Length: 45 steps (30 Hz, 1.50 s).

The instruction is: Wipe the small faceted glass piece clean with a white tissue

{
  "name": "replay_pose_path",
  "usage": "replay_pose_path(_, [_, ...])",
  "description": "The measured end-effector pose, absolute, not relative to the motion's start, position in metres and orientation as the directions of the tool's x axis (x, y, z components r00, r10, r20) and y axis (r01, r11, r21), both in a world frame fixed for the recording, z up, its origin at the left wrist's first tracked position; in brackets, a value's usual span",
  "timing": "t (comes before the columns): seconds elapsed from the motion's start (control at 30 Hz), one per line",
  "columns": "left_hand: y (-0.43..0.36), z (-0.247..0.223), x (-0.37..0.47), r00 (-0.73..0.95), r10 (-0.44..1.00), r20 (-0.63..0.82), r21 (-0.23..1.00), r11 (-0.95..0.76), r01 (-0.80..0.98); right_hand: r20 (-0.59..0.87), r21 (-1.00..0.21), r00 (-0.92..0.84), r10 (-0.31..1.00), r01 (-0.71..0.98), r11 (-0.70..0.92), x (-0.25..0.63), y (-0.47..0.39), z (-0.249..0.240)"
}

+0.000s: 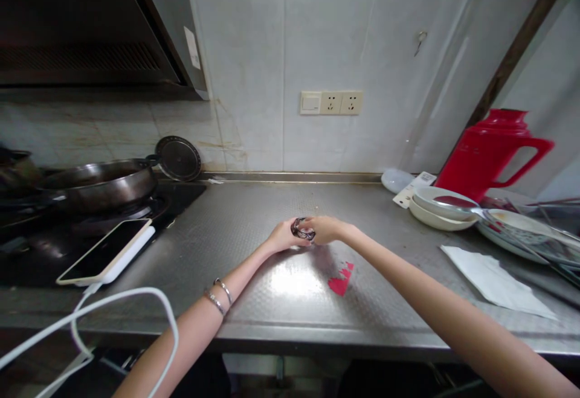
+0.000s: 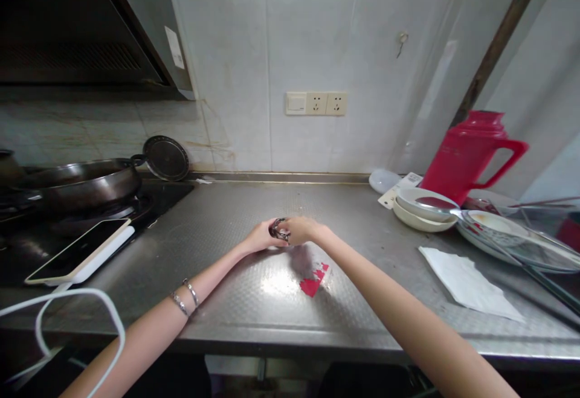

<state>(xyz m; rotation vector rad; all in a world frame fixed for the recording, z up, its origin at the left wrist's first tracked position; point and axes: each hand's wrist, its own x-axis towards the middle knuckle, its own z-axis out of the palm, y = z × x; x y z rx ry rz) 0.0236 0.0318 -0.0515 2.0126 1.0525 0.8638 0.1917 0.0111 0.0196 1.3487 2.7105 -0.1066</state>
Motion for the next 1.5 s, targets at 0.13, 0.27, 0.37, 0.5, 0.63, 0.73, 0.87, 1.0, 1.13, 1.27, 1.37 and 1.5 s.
replay_pose_path(0.13, [0.030,-0.049,0.024,0.438,0.868,0.235,0.799,-0.429,0.422,-0.102,0.074,-0.545,0.832,0.830,0.552,0.190,0.004,0.019])
replay_pose_path(0.27, [0.029,-0.047,0.024,0.427,0.877,0.221,0.787,-0.419,0.453,-0.103,0.070,-0.493,0.864,0.863,0.500,0.190,0.000,0.019])
replay_pose_path(0.37, [0.029,-0.048,0.024,0.422,0.880,0.219,0.791,-0.413,0.451,-0.176,-0.016,-0.509,0.842,0.857,0.515,0.192,0.002,0.019])
replay_pose_path(0.5, [0.030,-0.049,0.024,0.418,0.881,0.220,0.792,-0.411,0.451,-0.212,-0.100,-0.583,0.785,0.812,0.576,0.193,0.008,0.019])
replay_pose_path(0.63, [0.031,-0.050,0.024,0.438,0.863,0.251,0.799,-0.440,0.409,-0.120,-0.038,-0.593,0.796,0.804,0.593,0.191,0.007,0.019])
replay_pose_path(0.73, [0.032,-0.050,0.024,0.434,0.865,0.250,0.793,-0.440,0.420,-0.092,0.069,-0.533,0.841,0.839,0.539,0.186,0.000,0.019])
replay_pose_path(0.87, [0.033,-0.052,0.023,0.425,0.870,0.249,0.776,-0.442,0.450,-0.032,0.127,-0.433,0.901,0.892,0.433,0.178,-0.009,0.015])
replay_pose_path(1.0, [0.034,-0.053,0.023,0.422,0.873,0.245,0.769,-0.440,0.464,-0.039,0.056,-0.355,0.934,0.933,0.356,0.174,-0.010,0.014])
replay_pose_path(1.13, [0.035,-0.054,0.023,0.436,0.865,0.248,0.786,-0.442,0.432,-0.152,-0.058,-0.404,0.902,0.915,0.399,0.178,-0.002,0.016])
replay_pose_path(1.27, [0.033,-0.052,0.023,0.438,0.862,0.255,0.799,-0.443,0.406,-0.140,-0.070,-0.534,0.834,0.845,0.529,0.185,0.005,0.016])
replay_pose_path(1.37, [0.032,-0.051,0.023,0.439,0.860,0.260,0.790,-0.450,0.415,-0.111,-0.009,-0.527,0.842,0.848,0.530,0.188,0.005,0.016])
replay_pose_path(1.5, [0.032,-0.051,0.023,0.441,0.859,0.262,0.779,-0.458,0.429,-0.059,0.091,-0.447,0.893,0.888,0.451,0.185,-0.003,0.014])
